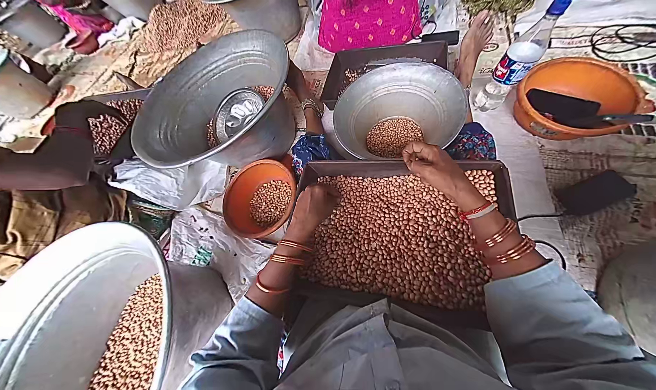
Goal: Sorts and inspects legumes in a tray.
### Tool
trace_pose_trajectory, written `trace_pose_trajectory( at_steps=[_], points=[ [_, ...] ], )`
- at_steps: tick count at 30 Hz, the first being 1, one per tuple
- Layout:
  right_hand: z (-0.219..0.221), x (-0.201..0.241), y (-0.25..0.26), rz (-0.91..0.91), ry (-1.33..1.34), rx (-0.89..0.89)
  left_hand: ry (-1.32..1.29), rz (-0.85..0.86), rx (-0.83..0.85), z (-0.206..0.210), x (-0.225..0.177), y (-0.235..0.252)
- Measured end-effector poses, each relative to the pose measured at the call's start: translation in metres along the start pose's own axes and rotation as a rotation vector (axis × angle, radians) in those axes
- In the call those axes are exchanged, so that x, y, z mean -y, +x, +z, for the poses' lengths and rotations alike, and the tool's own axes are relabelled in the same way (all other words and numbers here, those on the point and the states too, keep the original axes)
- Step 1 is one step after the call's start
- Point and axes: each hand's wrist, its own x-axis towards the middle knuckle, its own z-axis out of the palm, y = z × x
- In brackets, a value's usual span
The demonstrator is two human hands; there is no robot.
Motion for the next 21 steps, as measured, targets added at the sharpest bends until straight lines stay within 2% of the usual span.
trace_pose_trajectory(
  at_steps=[3, 4, 7, 10, 16, 19, 21],
  points=[
    [0.001, 0.002, -0.005, 0.030, -0.280, 0.141, -0.349, -0.030, -0.029, -0.004, 0.004, -0.002],
    [0.004, 0.004, -0.007, 0.051, -0.376, 0.180, -0.390, -0.027, -0.028, -0.003, 0.000, -0.007],
    [0.010, 0.016, -0.009, 0.111, -0.576, 0.263, -0.170, 0.035, -0.020, 0.003, -0.023, -0.003],
    [0.011, 0.025, -0.014, 0.082, -0.671, 0.275, 0.023, 0.089, 0.013, 0.021, -0.027, 0.004],
    [0.015, 0.037, -0.027, -0.031, -0.736, 0.340, 0.109, 0.103, 0.004, 0.031, -0.028, 0.003],
    [0.021, 0.037, -0.028, -0.057, -0.743, 0.412, -0.022, 0.029, 0.024, 0.019, -0.027, 0.001],
    [0.024, 0.036, -0.027, -0.055, -0.758, 0.425, -0.308, -0.033, -0.046, 0.006, -0.013, -0.007]
  ],
)
